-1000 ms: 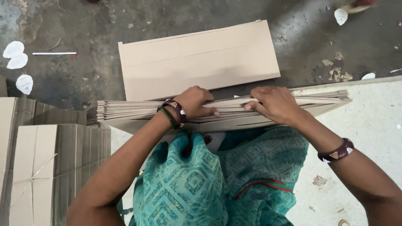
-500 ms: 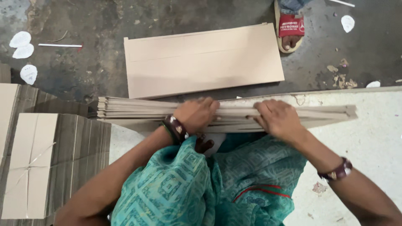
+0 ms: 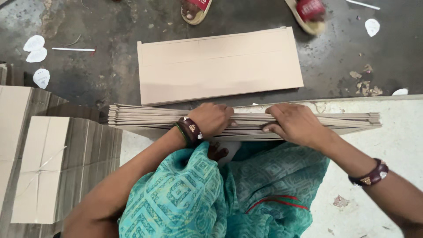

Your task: The person sits on the floor of a workshop and gathers stacks of thin cardboard sheets. They wrap string around each stack, tie and knot the string by hand, cut the string with scissors, and set finished bundles aside with other completed stacks.

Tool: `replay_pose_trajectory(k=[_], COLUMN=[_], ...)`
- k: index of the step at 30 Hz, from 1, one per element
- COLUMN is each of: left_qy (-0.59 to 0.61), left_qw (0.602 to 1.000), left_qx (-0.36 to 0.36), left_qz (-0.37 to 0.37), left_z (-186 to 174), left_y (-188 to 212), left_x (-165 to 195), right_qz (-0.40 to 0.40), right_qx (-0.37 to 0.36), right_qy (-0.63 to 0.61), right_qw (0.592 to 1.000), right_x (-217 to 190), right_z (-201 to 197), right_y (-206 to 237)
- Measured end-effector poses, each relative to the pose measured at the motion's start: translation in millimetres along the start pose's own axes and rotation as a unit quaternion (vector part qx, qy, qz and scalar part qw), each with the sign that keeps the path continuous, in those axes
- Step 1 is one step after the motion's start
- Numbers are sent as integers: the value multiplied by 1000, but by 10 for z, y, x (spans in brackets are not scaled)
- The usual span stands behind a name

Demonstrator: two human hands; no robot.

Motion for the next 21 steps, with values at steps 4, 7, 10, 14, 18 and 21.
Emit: replay_pose_trajectory(k=[4, 7, 10, 14, 18, 21], left_qy=[-29, -26, -110, -167, -172, -125], left_qw=[1000, 999, 989, 974, 973, 984], left_qx=[7, 41, 90, 143, 130, 78], left_qz=[-5, 18, 32, 58, 84, 102], left_z=[-36, -38, 9, 114, 292, 436], left_y=[44, 99, 127, 196, 289, 297], left_x=[30, 104, 165, 212, 217, 195], right_qz=[3, -41, -53, -51, -47, -59], right_qx=[73, 83, 102, 106, 79, 70], right_qy=[58, 128, 161, 184, 135, 119], right_qw=[996, 987, 980, 976, 987, 989], right_x=[-123, -204, -192, -205, -268, -345], right_z=[-27, 48, 104, 175, 240, 255], right_y=[75, 145, 206, 280, 362, 411])
Point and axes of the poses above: each hand's wrist, its own y-axis away from the middle knuckle, its own z-axis out of the palm, x = y × z, the point moved 7 cm from there along -y, towards the middle knuckle, and after that the axes turned 8 degrees about -z, right-handed, at the moved point
